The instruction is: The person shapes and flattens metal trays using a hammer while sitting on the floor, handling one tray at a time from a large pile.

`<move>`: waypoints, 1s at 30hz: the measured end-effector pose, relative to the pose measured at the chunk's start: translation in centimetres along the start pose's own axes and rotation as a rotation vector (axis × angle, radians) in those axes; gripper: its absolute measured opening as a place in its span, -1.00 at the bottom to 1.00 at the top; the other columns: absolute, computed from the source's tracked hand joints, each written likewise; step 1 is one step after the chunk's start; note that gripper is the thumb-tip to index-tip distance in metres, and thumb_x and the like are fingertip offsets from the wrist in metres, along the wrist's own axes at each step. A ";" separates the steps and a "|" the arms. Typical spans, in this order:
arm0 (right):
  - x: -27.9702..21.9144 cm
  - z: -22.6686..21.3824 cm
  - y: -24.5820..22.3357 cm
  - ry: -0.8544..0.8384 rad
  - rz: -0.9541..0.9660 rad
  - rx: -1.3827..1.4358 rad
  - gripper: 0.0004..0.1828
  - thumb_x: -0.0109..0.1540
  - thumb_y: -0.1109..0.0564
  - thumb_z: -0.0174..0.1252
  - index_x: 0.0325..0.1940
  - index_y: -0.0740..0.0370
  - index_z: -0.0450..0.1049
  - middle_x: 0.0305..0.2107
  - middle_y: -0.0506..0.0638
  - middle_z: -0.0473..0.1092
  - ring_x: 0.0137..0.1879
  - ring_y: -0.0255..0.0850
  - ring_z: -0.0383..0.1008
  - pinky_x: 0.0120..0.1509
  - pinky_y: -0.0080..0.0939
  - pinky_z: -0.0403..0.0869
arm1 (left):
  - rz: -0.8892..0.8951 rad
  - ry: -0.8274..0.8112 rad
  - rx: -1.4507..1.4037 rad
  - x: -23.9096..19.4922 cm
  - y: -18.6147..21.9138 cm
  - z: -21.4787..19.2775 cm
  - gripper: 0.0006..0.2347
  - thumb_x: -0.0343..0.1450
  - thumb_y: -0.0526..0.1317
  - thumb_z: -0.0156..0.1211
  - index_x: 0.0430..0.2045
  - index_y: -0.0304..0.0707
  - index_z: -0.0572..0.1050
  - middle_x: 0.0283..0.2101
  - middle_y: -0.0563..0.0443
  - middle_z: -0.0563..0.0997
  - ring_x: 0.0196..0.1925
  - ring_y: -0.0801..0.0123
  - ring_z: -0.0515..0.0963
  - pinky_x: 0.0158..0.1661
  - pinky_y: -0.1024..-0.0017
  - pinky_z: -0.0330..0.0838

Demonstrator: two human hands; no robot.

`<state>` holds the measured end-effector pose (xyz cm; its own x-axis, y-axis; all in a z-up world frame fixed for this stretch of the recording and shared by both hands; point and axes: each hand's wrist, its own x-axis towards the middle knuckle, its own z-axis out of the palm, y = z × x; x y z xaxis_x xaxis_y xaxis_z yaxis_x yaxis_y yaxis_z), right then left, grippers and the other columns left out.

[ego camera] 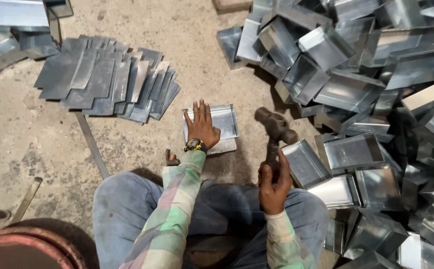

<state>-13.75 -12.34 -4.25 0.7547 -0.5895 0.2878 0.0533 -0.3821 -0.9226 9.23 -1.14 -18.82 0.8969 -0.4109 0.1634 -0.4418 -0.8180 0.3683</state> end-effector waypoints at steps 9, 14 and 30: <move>0.1 1.8 7.7 -0.130 0.079 -0.509 -0.46 0.31 0.15 0.15 0.41 0.19 0.36 -0.36 0.32 0.52 -0.29 0.09 0.56 -0.22 0.02 0.49 | -0.026 -0.039 0.012 -0.4 0.3 0.1 -0.18 0.21 -0.03 0.04 0.42 -0.44 0.06 0.55 -0.26 -0.06 0.60 -0.09 -0.20 0.37 -0.41 -0.42; 0.0 -0.5 3.7 -0.086 0.214 -0.401 -0.48 0.33 0.13 0.10 0.41 0.11 0.38 -0.57 0.21 0.48 -0.49 -0.04 0.49 -0.34 -0.02 0.42 | -0.023 -0.040 0.043 0.1 -0.1 0.5 -0.19 0.23 -0.03 0.01 0.44 -0.40 0.05 0.56 -0.22 -0.07 0.60 -0.09 -0.19 0.37 -0.40 -0.39; 0.2 0.3 2.9 -0.073 0.194 -0.078 -0.45 0.37 0.08 0.02 0.46 0.18 0.25 -0.65 -0.03 0.33 -0.57 -0.32 0.28 -0.48 -0.26 0.28 | -0.114 -0.220 0.015 -3.2 1.7 -2.5 -0.08 0.20 0.05 0.16 0.47 -0.34 -0.09 0.58 -0.17 -0.28 0.60 -0.04 -0.37 0.35 -0.42 -0.54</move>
<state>-13.27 -13.35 -6.96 0.7912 -0.6057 0.0852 -0.1459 -0.3220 -0.9354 5.69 -0.23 -16.40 0.9164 -0.3918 -0.0821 -0.3395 -0.8692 0.3595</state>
